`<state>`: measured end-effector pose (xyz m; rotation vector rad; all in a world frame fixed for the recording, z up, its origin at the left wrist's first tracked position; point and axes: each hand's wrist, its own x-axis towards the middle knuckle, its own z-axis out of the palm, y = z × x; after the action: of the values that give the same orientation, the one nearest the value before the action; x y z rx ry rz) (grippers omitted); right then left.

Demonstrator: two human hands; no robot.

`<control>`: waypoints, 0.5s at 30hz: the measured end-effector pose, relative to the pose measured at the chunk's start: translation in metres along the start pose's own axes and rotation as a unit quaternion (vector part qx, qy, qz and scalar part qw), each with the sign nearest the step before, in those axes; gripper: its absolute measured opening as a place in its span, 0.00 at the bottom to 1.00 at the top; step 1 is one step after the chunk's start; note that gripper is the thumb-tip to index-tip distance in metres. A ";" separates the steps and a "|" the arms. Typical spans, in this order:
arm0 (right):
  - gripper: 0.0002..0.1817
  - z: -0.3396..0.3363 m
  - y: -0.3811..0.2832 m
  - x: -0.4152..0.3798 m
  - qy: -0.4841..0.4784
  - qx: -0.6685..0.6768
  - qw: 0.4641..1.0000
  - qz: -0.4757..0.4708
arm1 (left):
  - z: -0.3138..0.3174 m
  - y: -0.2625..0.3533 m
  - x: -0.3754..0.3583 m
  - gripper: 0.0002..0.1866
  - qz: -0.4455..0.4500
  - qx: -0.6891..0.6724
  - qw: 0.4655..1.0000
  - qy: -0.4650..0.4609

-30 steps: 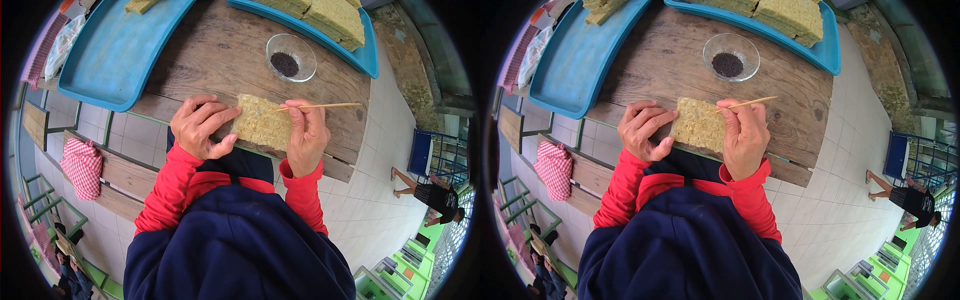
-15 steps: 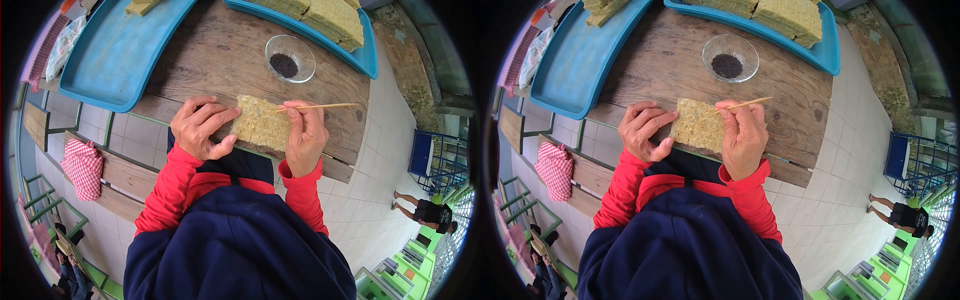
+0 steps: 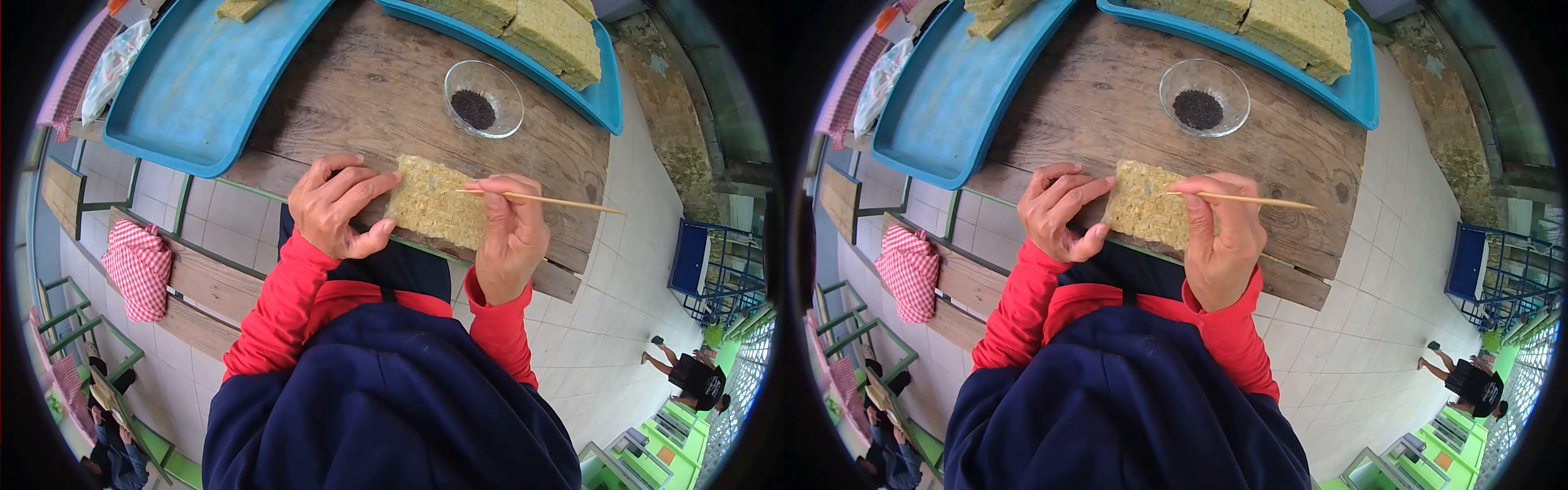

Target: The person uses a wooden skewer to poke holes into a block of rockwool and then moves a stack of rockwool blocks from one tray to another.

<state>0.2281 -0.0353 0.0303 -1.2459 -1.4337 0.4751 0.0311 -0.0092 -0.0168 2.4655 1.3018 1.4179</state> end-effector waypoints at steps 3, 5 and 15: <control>0.03 0.002 0.003 -0.003 -0.025 -0.038 0.999 -0.011 | 0.001 0.000 0.001 0.22 0.007 -0.006 1.000 -0.003; 0.03 0.005 0.008 -0.004 -0.033 -0.061 0.998 -0.008 | 0.000 -0.001 0.001 0.21 0.010 -0.006 1.000 -0.004; 0.03 0.006 0.008 -0.004 -0.035 -0.067 0.996 -0.043 | -0.001 0.001 0.001 0.21 -0.001 -0.011 1.000 -0.014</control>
<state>0.2255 -0.0341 0.0205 -1.2782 -1.5929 0.3716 0.0311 -0.0095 -0.0148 2.4606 1.2753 1.3845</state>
